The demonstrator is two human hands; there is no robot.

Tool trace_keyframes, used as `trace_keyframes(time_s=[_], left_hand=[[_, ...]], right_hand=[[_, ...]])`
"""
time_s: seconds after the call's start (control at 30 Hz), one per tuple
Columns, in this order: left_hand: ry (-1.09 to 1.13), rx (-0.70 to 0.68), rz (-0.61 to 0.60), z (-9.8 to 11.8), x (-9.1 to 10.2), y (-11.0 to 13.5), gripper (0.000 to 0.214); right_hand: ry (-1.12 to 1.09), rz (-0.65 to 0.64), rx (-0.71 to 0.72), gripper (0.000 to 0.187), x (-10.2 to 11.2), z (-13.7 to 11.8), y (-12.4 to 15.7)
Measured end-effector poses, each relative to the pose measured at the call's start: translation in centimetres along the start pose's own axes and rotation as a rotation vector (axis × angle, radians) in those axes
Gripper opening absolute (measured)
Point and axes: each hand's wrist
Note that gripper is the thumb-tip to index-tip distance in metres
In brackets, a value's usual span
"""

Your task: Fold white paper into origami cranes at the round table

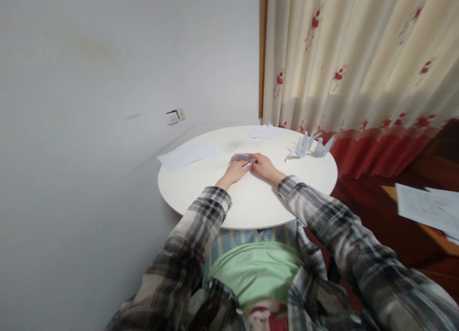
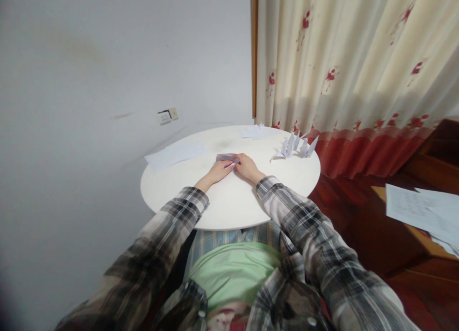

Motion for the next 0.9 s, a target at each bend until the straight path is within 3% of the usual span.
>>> trace_keyframes(time_s=[0.9], left_hand=[[0.038, -0.006, 0.005, -0.13, -0.11, 0.05, 0.041]], right_hand=[[0.02, -0.012, 0.001, 0.037, -0.2, 0.3, -0.15]])
Point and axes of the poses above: each hand's wrist, its own y-axis away from the middle knuckle, its own x-axis out of the back of the hand, z = x × y, and after that the axes turned 2 degrees about z, right-handed
